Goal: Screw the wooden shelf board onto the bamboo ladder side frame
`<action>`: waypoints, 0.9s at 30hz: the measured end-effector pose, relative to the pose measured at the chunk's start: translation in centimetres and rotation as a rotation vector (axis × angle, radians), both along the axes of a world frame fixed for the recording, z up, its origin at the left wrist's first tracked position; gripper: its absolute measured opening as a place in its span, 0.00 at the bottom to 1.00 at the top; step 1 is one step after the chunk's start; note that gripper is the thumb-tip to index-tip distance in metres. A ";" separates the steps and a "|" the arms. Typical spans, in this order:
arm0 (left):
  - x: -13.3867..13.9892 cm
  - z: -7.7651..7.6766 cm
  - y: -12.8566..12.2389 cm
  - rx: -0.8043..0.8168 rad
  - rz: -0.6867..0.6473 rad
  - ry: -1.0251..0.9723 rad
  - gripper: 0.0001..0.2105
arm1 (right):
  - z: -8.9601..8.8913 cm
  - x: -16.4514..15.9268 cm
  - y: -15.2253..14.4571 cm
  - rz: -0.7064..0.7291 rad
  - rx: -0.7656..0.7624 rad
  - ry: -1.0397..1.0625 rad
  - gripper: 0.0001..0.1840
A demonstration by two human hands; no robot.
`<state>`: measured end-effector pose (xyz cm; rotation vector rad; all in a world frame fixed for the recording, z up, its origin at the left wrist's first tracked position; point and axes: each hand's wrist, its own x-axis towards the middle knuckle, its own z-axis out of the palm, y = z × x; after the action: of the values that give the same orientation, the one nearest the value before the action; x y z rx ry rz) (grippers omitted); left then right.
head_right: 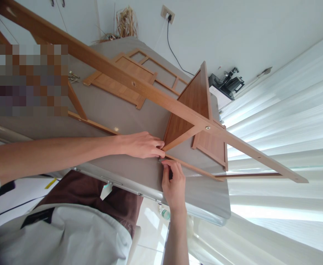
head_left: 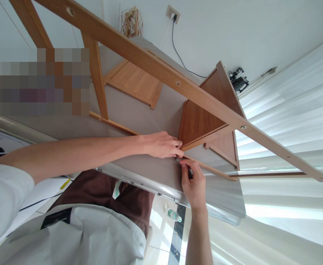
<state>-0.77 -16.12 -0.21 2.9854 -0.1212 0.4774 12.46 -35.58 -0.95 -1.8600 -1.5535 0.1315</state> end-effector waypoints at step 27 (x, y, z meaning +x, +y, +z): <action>-0.1 -0.2 -0.1 0.009 -0.008 -0.051 0.07 | 0.2 -1.1 0.3 -0.026 0.028 -0.240 0.10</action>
<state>-0.84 -16.21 -0.36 2.9808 -0.1394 0.5545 11.37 -35.28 -0.73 -1.9294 -1.6800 -0.1296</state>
